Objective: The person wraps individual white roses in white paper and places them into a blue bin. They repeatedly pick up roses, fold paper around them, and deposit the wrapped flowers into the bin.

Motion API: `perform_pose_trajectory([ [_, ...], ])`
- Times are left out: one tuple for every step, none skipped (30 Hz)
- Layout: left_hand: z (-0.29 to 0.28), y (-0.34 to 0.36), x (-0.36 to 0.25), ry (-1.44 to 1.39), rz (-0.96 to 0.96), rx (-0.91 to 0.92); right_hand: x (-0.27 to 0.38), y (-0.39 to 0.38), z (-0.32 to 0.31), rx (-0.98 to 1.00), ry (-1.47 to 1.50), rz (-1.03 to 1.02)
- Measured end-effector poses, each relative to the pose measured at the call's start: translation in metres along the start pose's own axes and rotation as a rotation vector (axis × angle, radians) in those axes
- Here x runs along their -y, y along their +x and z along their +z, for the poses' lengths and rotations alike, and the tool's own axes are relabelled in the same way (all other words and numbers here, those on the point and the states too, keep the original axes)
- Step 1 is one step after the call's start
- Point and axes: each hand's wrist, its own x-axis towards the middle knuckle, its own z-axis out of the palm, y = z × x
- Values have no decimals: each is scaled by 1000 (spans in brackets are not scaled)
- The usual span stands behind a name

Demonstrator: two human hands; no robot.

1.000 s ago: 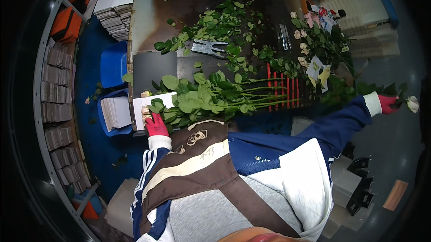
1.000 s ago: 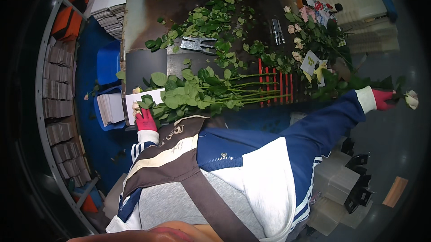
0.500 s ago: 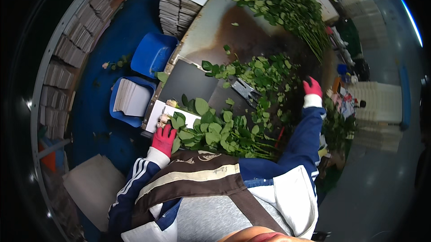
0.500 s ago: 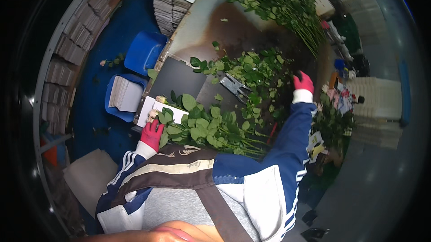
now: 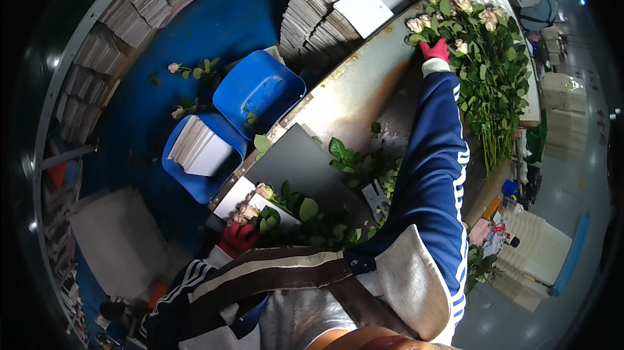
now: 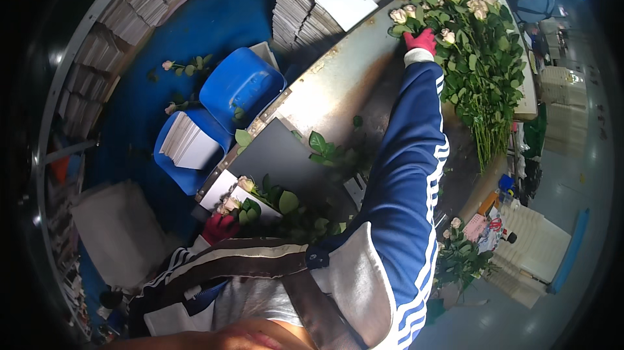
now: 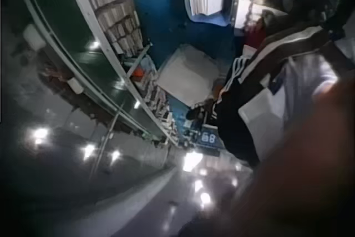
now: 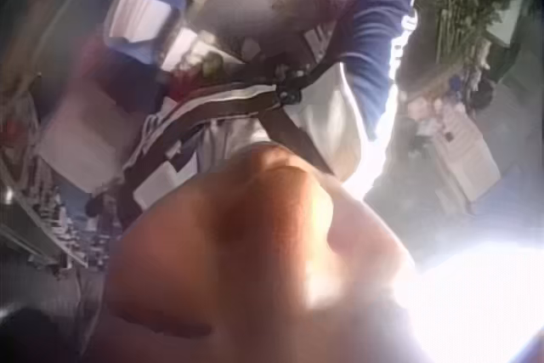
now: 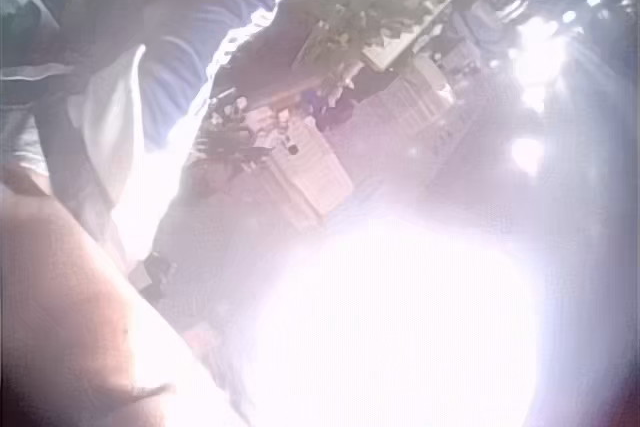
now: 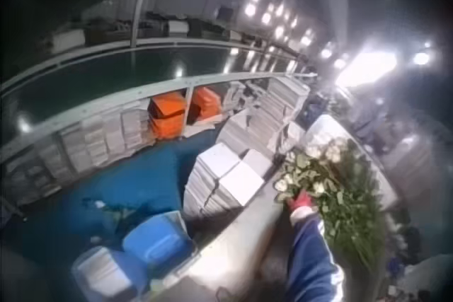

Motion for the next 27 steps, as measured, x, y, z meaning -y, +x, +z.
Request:
perform_pose_trajectory([
  [1, -4, -1, -18, -6, 14, 9, -8, -1, -4, -187, -60],
  [0, -3, -3, -21, 5, 14, 19, -21, -15, -68, -344, -82],
  [-2, -4, -3, -23, 15, 21, 20, -22, -14, 37, -310, -94],
  [-6, 6, -2, -12, 47, 7, 11, -20, -27, 127, -286, -93],
  [-9, 12, -1, 0, 78, -4, 5, -31, -30, 75, -330, -134],
  [-7, 12, -2, -1, 62, 14, 0, -39, -35, 194, -337, -103],
  [-7, 14, -2, -3, 57, 31, -10, -50, -45, 235, -327, -157],
  [-13, 23, -2, -1, 48, 46, -21, -57, -48, 274, -314, -216],
  [-23, 29, -4, -58, 20, 151, -33, -66, -51, 313, -283, -324],
  [-26, 35, -4, -74, 21, 156, -36, -80, -54, 336, -279, -409],
  [-29, 38, -4, -90, 23, 162, -34, -91, -53, 399, -348, -468],
  [-32, 40, -3, -105, 26, 168, -32, -102, -53, 463, -418, -525],
  [-31, 38, -3, -106, 43, 161, -28, -119, -57, 346, -409, -604],
  [-31, 37, -2, -109, 50, 144, -34, -139, -57, 232, -400, -675],
  [-31, 36, -2, -111, 54, 126, -36, -154, -58, 126, -325, -709],
  [-30, 36, -3, -110, 53, 102, -30, -165, -69, 184, -307, -668],
  [-34, 37, -4, -129, 52, 113, -47, -169, -62, 118, -280, -629],
  [-36, 40, -3, -136, 58, 114, -62, -172, -56, 51, -252, -592],
  [-40, 43, -3, -141, 60, 121, -68, -169, -57, 191, -281, -535],
  [-44, 44, -3, -145, 62, 127, -69, -167, -55, 285, -307, -548],
  [-44, 35, -3, -183, 39, 263, -73, -164, -55, 352, -348, -563],
  [-45, 35, -3, -179, 42, 273, -66, -161, -58, 414, -382, -584],
  [-47, 35, -3, -175, 47, 282, -61, -156, -64, 404, -372, -594],
  [-49, 36, -3, -172, 56, 292, -63, -153, -74, 368, -392, -574],
  [-49, 37, -3, -179, 56, 306, -72, -148, -85, 178, -273, -617],
  [-46, 35, -3, -152, 60, 296, -77, -150, -99, -10, -153, -655],
  [-43, 31, -2, -140, 60, 282, -83, -157, -110, -289, -40, -715],
])
